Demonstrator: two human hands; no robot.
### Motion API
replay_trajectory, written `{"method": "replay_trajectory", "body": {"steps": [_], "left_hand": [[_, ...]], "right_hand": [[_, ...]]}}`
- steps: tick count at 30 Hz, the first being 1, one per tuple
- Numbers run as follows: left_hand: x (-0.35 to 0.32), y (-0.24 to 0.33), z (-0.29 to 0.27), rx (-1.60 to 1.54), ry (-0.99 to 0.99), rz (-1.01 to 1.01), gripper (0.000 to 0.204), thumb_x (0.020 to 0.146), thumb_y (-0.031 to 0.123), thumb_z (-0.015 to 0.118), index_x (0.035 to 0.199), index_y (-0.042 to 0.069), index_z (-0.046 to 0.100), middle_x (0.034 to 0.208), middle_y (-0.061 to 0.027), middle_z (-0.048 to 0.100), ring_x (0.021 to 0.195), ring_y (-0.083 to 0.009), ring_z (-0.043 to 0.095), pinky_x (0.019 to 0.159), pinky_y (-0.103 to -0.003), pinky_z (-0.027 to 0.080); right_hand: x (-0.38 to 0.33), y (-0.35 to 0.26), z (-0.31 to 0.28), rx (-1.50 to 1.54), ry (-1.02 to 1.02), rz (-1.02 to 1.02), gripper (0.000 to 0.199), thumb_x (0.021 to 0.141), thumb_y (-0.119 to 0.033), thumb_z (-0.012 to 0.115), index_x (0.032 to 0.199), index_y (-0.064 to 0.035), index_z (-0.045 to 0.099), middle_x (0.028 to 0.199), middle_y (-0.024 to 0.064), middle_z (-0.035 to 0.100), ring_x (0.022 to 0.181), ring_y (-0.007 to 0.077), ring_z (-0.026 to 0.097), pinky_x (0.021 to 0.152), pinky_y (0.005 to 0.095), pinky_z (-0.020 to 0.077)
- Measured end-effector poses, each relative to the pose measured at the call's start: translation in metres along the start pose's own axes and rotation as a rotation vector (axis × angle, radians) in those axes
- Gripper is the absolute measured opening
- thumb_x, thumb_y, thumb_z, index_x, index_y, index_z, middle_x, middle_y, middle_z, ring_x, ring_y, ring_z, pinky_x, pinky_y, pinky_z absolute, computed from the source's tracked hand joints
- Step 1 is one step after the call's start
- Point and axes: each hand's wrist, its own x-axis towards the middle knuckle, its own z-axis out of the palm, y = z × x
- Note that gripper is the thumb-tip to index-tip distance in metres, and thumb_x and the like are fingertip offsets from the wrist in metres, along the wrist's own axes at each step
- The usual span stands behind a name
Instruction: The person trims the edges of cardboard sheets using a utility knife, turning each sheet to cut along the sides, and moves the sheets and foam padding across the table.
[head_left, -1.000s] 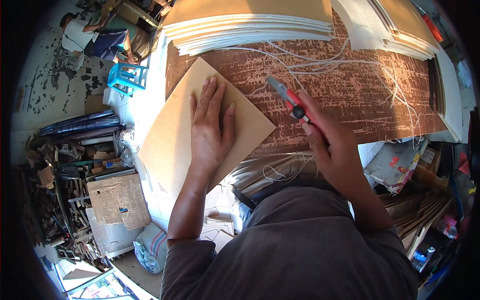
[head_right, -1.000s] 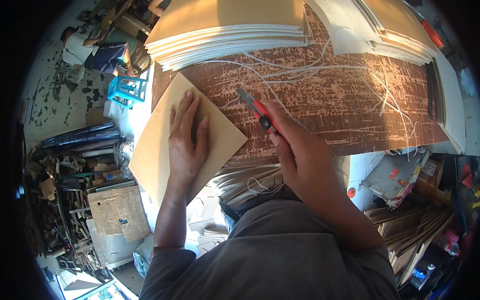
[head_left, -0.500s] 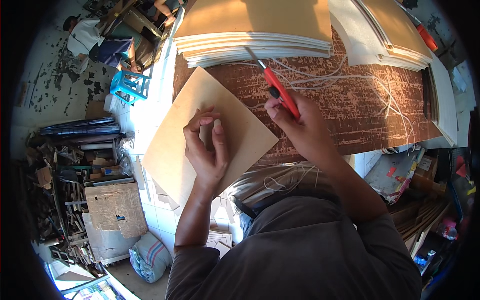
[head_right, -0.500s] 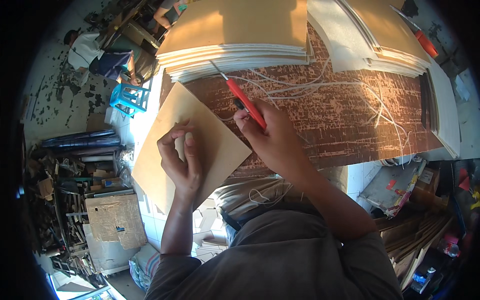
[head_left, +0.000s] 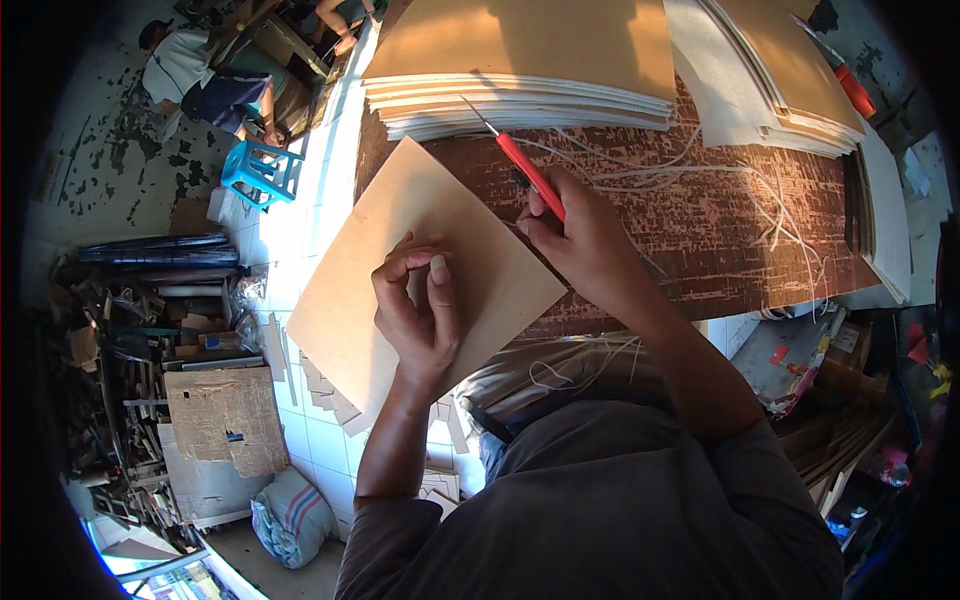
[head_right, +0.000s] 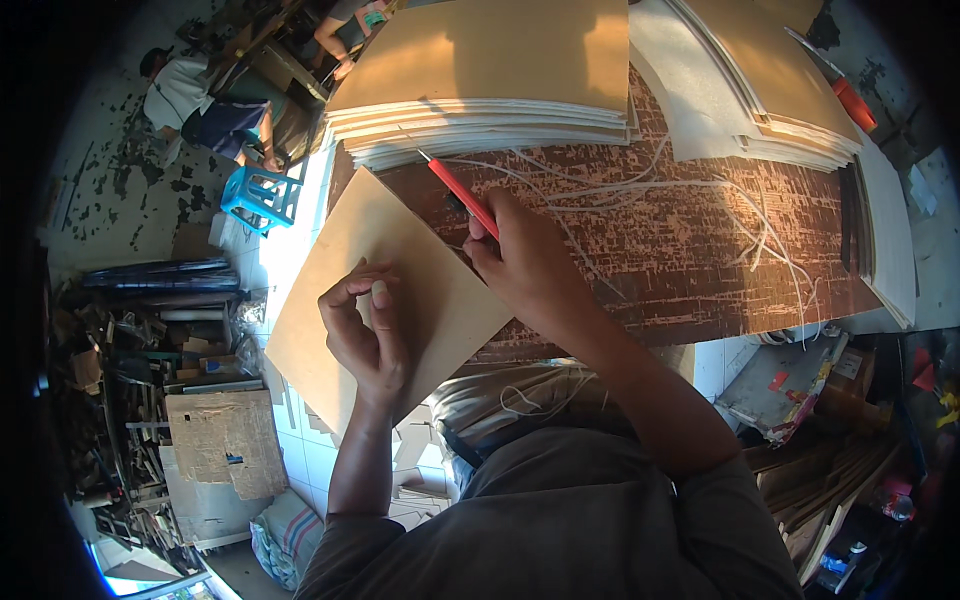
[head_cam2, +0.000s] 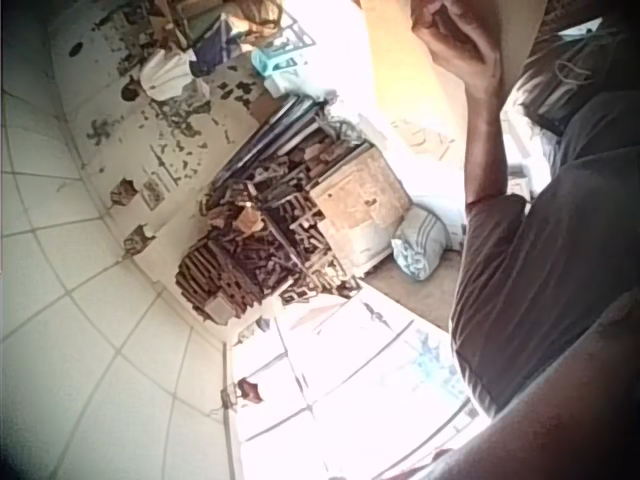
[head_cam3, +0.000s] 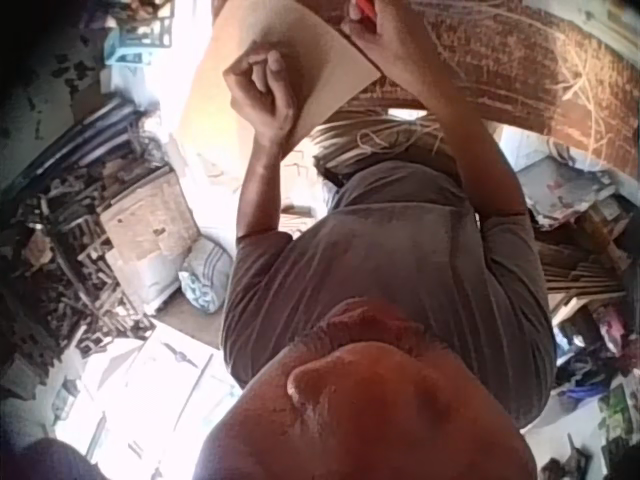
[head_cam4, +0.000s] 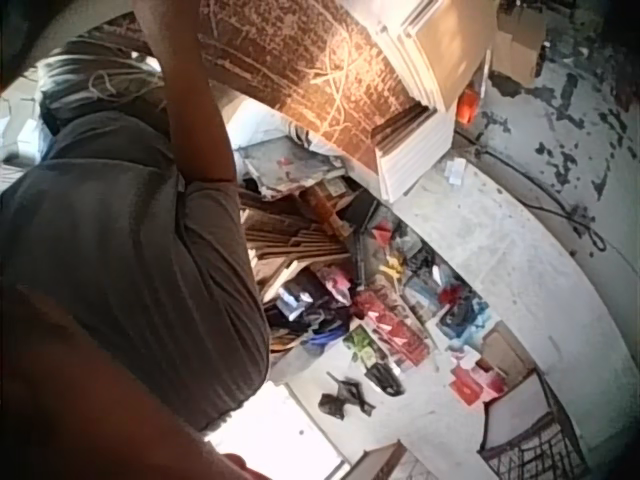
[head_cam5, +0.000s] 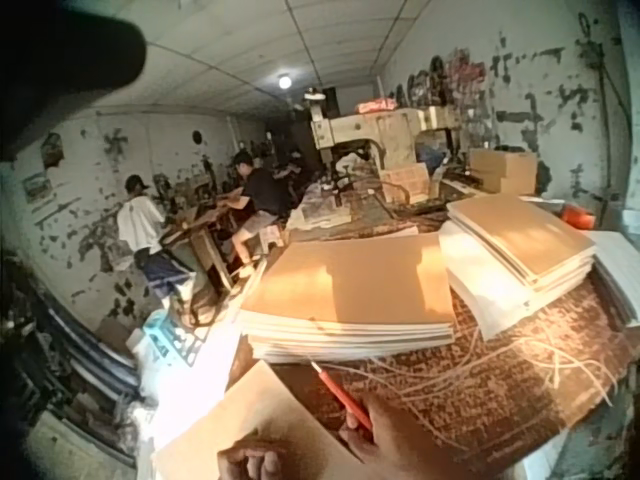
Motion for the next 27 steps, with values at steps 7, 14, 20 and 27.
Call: {"method": "replay_trajectory", "body": {"steps": [7, 14, 20, 27], "left_hand": [[0.0, 0.001, 0.002, 0.001, -0.008, -0.025, 0.018, 0.107, 0.01, 0.057, 0.12, -0.001, 0.051, 0.107, -0.0184, 0.071, 0.11, -0.0251, 0.069, 0.119, -0.051, 0.04], [0.007, 0.002, 0.0, -0.241, 0.011, -0.313, 0.014, 0.111, 0.012, 0.054, 0.12, 0.001, 0.052, 0.1, -0.0133, 0.07, 0.103, -0.0235, 0.068, 0.108, -0.044, 0.047], [0.02, -0.02, -0.026, -0.647, 0.103, -0.463, 0.014, 0.11, 0.018, 0.056, 0.117, 0.005, 0.057, 0.092, -0.0094, 0.067, 0.098, -0.0248, 0.068, 0.105, -0.042, 0.048], [0.023, -0.03, -0.132, -0.688, 0.222, -0.62, 0.028, 0.107, 0.023, 0.061, 0.128, 0.005, 0.063, 0.118, -0.0123, 0.07, 0.118, -0.026, 0.064, 0.108, -0.043, 0.048]], "right_hand": [[-0.004, 0.008, -0.016, -0.07, 0.255, -0.215, 0.016, 0.096, -0.004, 0.069, 0.104, -0.0019, 0.055, 0.084, 0.0183, 0.068, 0.074, 0.0354, 0.071, 0.068, 0.0424, 0.0527], [-0.029, -0.001, -0.066, -0.015, 0.467, -0.094, 0.017, 0.102, -0.009, 0.069, 0.1, -0.0048, 0.052, 0.078, 0.0062, 0.061, 0.067, 0.0107, 0.059, 0.061, 0.0293, 0.0465], [-0.06, 0.012, -0.077, 0.003, 0.475, 0.038, 0.015, 0.102, -0.003, 0.063, 0.098, -0.0074, 0.049, 0.078, 0.0013, 0.056, 0.064, 0.0068, 0.052, 0.058, 0.0248, 0.0449], [-0.079, 0.025, -0.107, 0.02, 0.449, 0.14, 0.011, 0.106, -0.004, 0.058, 0.1, -0.0056, 0.049, 0.092, 0.0049, 0.063, 0.07, 0.0079, 0.06, 0.059, 0.0244, 0.0509]]}}
